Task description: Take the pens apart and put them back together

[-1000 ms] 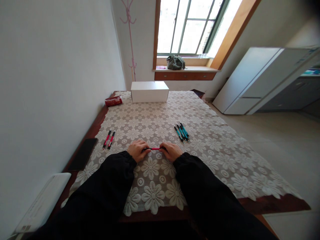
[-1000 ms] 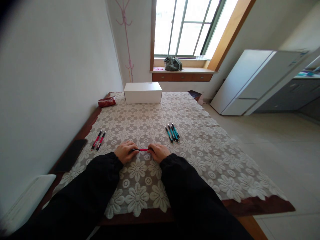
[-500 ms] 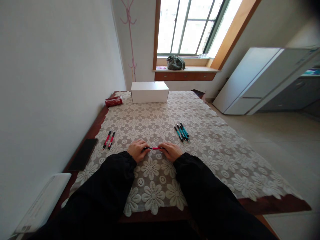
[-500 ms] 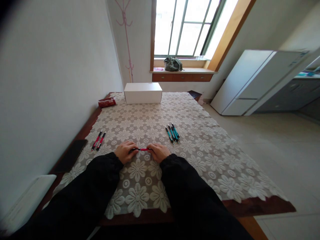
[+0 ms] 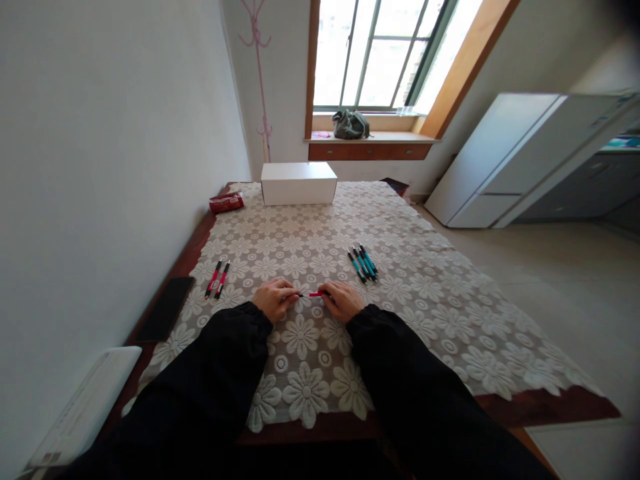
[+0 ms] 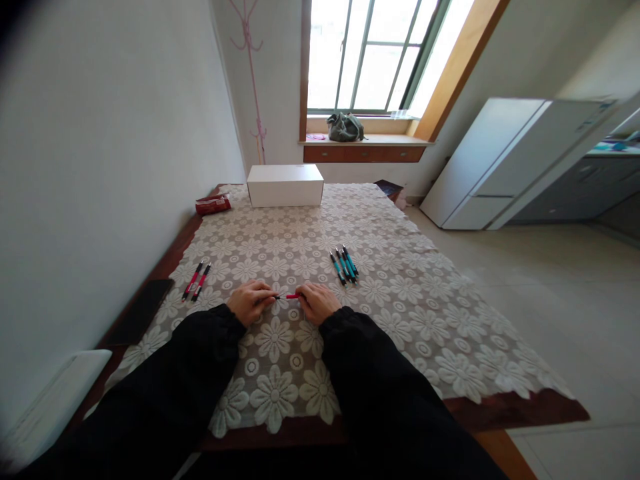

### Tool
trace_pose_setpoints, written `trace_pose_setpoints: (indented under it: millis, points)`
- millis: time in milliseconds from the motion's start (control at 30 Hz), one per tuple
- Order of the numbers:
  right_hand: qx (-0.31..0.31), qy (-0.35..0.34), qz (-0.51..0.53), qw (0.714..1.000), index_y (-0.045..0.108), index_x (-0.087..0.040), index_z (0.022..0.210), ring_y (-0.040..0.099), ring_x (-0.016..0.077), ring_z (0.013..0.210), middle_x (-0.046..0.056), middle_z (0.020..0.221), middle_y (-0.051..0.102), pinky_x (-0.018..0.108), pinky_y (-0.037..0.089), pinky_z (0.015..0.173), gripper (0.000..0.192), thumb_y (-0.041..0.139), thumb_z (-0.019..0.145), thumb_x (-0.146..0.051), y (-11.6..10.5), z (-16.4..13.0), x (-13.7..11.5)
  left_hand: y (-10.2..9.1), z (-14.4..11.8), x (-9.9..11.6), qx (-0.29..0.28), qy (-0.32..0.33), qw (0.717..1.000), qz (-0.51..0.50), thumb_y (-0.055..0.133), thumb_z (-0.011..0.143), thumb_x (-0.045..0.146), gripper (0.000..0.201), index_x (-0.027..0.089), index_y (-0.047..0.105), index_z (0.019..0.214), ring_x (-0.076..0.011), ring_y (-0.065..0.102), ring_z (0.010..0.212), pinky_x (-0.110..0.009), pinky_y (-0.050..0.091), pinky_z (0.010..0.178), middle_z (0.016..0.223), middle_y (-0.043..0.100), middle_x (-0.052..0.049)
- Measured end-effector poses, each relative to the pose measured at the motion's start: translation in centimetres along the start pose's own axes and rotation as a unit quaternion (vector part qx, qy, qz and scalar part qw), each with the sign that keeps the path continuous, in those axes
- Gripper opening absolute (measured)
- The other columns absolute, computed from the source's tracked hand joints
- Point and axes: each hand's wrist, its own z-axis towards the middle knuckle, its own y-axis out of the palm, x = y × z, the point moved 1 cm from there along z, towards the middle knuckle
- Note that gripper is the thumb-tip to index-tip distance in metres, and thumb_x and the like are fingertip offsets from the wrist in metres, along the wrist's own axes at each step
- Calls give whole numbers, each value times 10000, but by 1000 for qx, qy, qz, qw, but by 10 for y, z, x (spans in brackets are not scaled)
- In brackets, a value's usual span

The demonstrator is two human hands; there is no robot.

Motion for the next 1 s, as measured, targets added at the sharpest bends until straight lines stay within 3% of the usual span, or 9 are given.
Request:
trace_pose_setpoints:
  millis: [167, 433, 833, 1000]
  points:
    - [-1, -15, -8, 1000, 598, -215, 1133, 588, 197, 1011, 68, 1053, 661, 313, 401, 895, 248, 433, 949, -199, -1, -1, -1, -1, 0, 0, -13, 8, 1000, 0, 492, 950, 339, 282, 265, 699, 1127, -188, 607, 913, -324, 476, 819, 972, 688, -46]
    - [27, -17, -9, 999, 605, -214, 1045, 583, 190, 965, 56, 1019, 652, 312, 400, 871, 190, 457, 931, -177, 2, 0, 2, -2, 1, 2, -10, -10, 1000, 0, 496, 934, 281, 217, 232, 685, 1031, -203, 611, 955, -345, 472, 839, 1003, 695, -43]
    - [22, 66, -35, 997, 573, -189, 990, 586, 189, 925, 66, 1008, 673, 311, 362, 835, 196, 455, 855, -111, 3, -1, 9, -2, 0, 2, -1, -39, 999, -5, 526, 903, 255, 175, 235, 666, 1007, -207, 624, 971, -354, 469, 868, 1025, 704, -27]
    - [19, 84, -47, 995, 570, -197, 948, 596, 187, 883, 55, 941, 678, 306, 356, 804, 135, 445, 943, -249, 2, 0, 6, -2, 0, 3, 0, -40, 999, -3, 533, 903, 273, 173, 234, 666, 1006, -207, 625, 973, -353, 469, 868, 1024, 705, -28]
